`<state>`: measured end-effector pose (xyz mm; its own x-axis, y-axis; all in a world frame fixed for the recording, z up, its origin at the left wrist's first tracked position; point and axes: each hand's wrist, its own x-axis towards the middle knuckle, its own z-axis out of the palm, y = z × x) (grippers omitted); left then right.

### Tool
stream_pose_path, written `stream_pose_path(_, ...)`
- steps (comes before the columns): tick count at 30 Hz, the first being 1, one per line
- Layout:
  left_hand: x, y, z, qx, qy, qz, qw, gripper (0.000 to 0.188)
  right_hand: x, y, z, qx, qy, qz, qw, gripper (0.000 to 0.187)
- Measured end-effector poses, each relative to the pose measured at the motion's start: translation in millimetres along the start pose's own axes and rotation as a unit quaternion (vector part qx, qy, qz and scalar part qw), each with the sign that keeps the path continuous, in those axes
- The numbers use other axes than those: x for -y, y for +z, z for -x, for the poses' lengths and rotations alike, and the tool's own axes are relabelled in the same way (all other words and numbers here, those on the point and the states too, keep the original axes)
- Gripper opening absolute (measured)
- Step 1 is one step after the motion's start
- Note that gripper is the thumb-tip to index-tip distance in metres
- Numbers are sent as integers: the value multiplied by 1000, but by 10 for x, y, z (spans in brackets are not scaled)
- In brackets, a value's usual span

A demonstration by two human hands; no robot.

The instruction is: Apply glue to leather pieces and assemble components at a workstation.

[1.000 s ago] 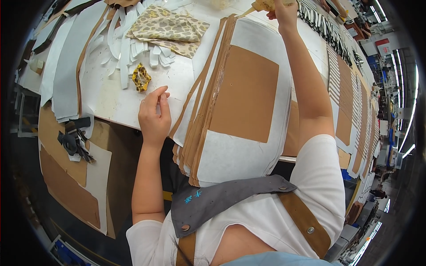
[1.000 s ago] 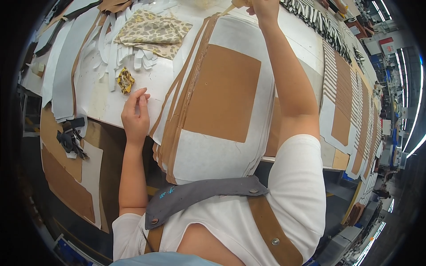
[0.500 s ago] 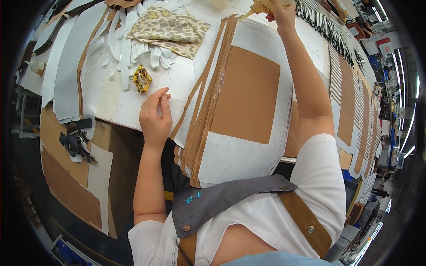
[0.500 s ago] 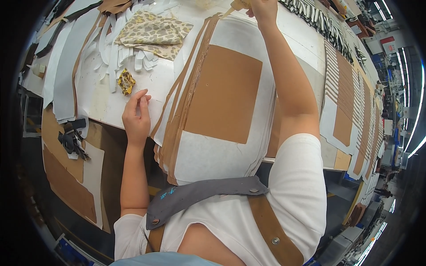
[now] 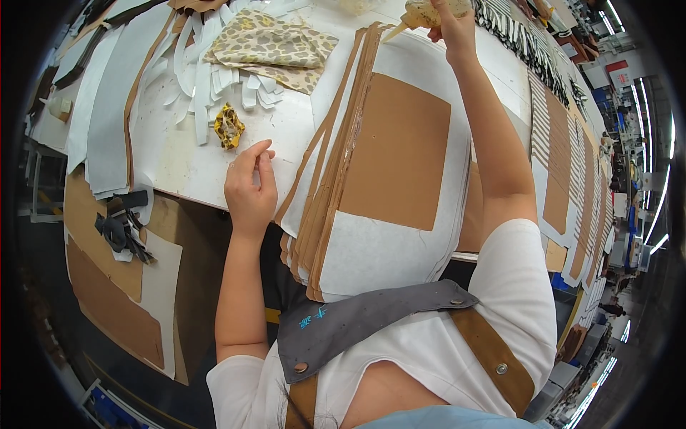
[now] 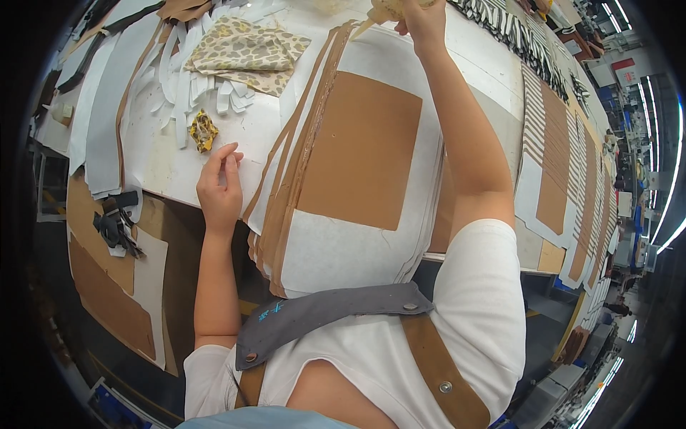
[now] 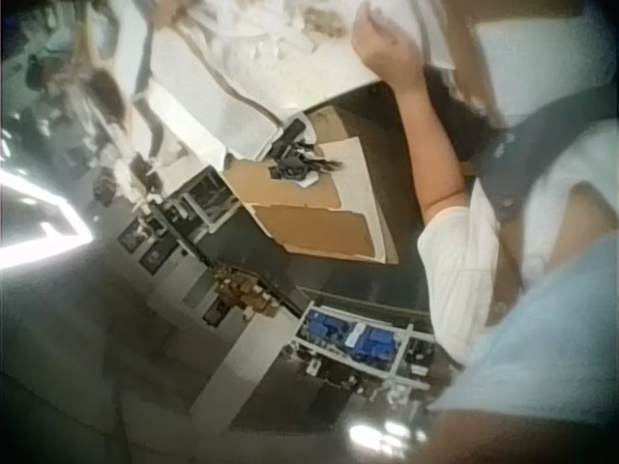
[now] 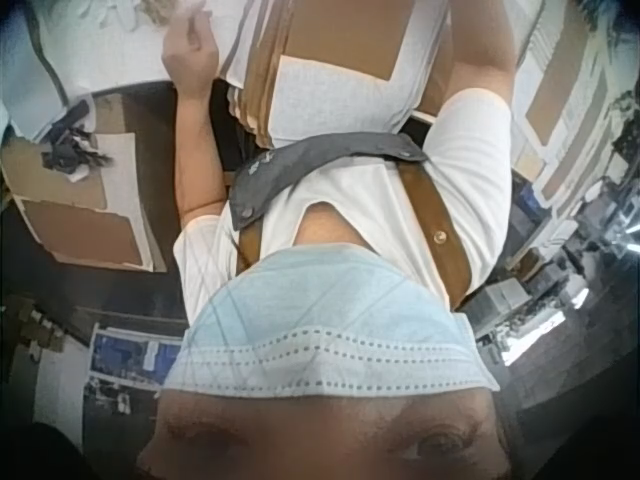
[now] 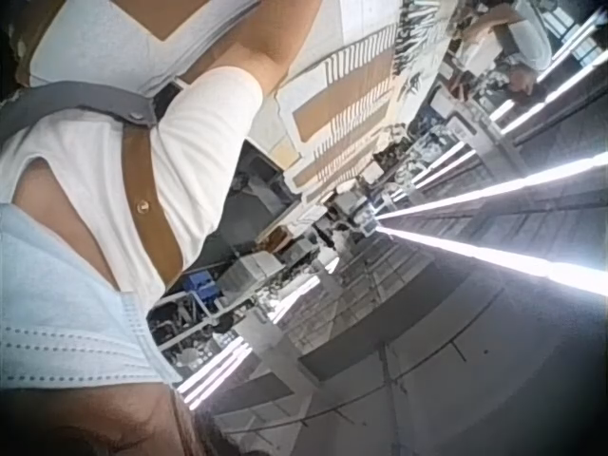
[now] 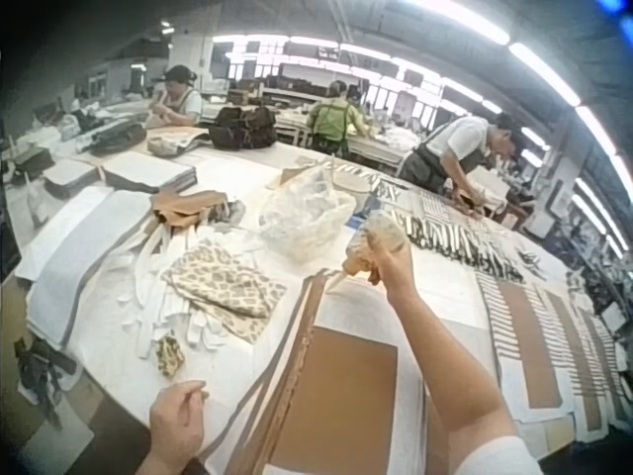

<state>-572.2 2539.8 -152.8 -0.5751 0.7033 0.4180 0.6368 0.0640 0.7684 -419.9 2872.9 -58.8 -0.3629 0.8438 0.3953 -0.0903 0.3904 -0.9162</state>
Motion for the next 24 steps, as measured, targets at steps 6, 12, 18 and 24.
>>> stream_pose_path(6, 11, 2, 10, -4, -1, 1, 1000, 16, 107, 67, 216, 30, 56, -5, 998, 37)
stream_pose_path(12, -4, -4, -4, 1, -1, -1, 1000, 16, 155, 79, 316, 30, 48, -4, 998, 39)
stream_pose_path(18, -1, -3, -9, -4, 6, 1, 1000, 16, 212, 96, 382, 39, 44, -9, 998, 40)
stream_pose_path(24, 8, 6, 14, -4, 0, 1, 1000, 16, 289, 121, 570, 45, 78, -21, 996, 35)
